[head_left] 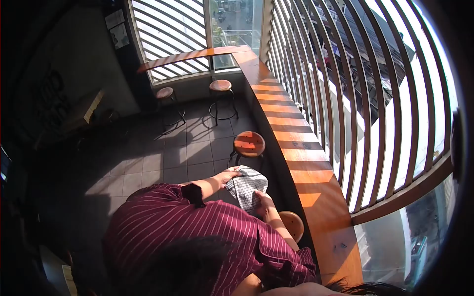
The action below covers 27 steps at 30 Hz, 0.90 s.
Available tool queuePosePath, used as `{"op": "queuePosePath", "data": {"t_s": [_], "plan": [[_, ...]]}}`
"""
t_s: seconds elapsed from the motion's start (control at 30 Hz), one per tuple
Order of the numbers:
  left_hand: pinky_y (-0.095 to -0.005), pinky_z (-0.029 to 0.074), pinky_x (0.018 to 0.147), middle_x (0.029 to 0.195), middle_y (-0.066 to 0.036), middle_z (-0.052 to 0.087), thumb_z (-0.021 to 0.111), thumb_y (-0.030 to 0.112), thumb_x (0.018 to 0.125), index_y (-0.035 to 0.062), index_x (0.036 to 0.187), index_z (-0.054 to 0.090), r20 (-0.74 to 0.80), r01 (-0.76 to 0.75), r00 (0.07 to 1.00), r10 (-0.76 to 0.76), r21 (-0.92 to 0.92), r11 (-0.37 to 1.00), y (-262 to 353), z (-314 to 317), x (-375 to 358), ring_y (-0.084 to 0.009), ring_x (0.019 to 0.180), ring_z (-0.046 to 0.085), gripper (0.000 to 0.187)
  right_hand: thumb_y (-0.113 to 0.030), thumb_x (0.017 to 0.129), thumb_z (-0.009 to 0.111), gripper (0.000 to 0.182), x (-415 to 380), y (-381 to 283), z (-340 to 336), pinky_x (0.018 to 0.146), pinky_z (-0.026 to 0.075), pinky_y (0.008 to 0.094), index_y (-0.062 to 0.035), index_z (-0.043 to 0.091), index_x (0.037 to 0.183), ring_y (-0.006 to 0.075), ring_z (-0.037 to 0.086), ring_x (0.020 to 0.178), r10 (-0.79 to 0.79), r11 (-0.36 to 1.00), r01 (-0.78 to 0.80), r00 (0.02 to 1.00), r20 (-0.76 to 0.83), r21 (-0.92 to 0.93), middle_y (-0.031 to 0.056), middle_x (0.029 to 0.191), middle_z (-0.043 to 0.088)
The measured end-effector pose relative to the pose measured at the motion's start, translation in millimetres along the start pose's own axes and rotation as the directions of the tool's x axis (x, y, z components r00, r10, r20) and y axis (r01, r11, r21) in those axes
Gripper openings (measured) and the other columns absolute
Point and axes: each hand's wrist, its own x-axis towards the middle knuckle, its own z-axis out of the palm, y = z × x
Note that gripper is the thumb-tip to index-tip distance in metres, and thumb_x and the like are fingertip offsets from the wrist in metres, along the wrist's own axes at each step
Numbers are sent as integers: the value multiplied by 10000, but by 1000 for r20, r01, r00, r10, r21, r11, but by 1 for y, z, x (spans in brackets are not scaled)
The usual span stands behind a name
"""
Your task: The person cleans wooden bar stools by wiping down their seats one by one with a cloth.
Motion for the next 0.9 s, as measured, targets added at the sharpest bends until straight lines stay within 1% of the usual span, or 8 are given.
{"op": "queuePosePath", "data": {"t_s": [0.23, 0.43, 0.47, 0.5, 0.57, 0.6, 0.7, 0.9], "plan": [[-353, 503, 700, 1029, -90, 518, 546, 31, 732, 90, 1230, 333, -6, 44, 999, -43, 74, 996, 33, -26, 14, -206, 847, 565, 545, -70, 755, 563, 318, 26, -23, 23, 776, 463, 393, -13, 487, 1058, 261, 574, 851, -219, 970, 221, 975, -36, 96, 121, 913, 596], [-324, 489, 720, 1038, -77, 508, 529, 11, 744, 104, 1248, 321, 60, 73, 995, -80, 109, 991, 93, -45, 25, -172, 876, 545, 553, -136, 750, 573, 358, 57, -65, 70, 681, 493, 383, 32, 484, 1053, 272, 596, 740, 28, 997, -38, 990, -140, -66, 167, 873, 597], [-318, 480, 750, 1039, -75, 503, 527, 6, 744, 76, 1252, 305, 167, 11, 985, -35, 143, 990, 106, -45, 32, -172, 892, 539, 559, -184, 752, 578, 374, 65, -69, 75, 665, 497, 372, 14, 490, 1057, 263, 597, 727, 49, 998, -49, 999, 2, -42, 160, 884, 599], [-318, 480, 750, 1039, -75, 503, 527, 6, 744, 76, 1252, 305, 170, 5, 985, -30, 146, 989, 118, -46, 38, -172, 892, 539, 559, -232, 768, 568, 391, 74, -78, 79, 656, 502, 360, 3, 487, 1069, 246, 600, 736, 123, 954, -143, 988, -90, -264, 147, 890, 602], [-310, 464, 783, 1052, -85, 494, 535, 10, 734, 47, 1264, 270, 115, -76, 992, 53, 209, 975, 139, -47, 46, -185, 921, 528, 594, -261, 788, 548, 393, 90, -86, 87, 657, 504, 352, -13, 485, 1085, 234, 602, 754, 215, 922, -220, 975, -54, -319, 134, 901, 604], [-313, 454, 803, 1073, -94, 484, 546, 18, 719, 38, 1276, 239, 103, -87, 993, 65, 236, 968, 151, -48, 49, -197, 944, 519, 636, -340, 780, 538, 333, 58, -93, 123, 606, 500, 314, -61, 581, 956, 211, 609, 659, 171, 934, -175, 984, -40, -312, 77, 810, 631], [-307, 448, 809, 1077, -99, 485, 550, 29, 710, 54, 1284, 246, 179, -140, 979, 103, 209, 968, 163, -81, 72, -195, 962, 509, 650, -280, 805, 519, 294, 105, -87, 126, 605, 511, 326, -43, 563, 973, 220, 611, 633, 223, 965, -208, 971, 83, -160, 93, 801, 630], [-272, 457, 780, 1114, -88, 469, 479, -12, 764, 79, 1308, 218, 19, -112, 994, 111, 289, 951, 186, -100, 63, -161, 941, 516, 610, -182, 777, 557, 249, 158, -90, 142, 651, 507, 368, -46, 536, 985, 231, 606, 712, 112, 992, -107, 992, 62, -72, 96, 833, 617]]}}
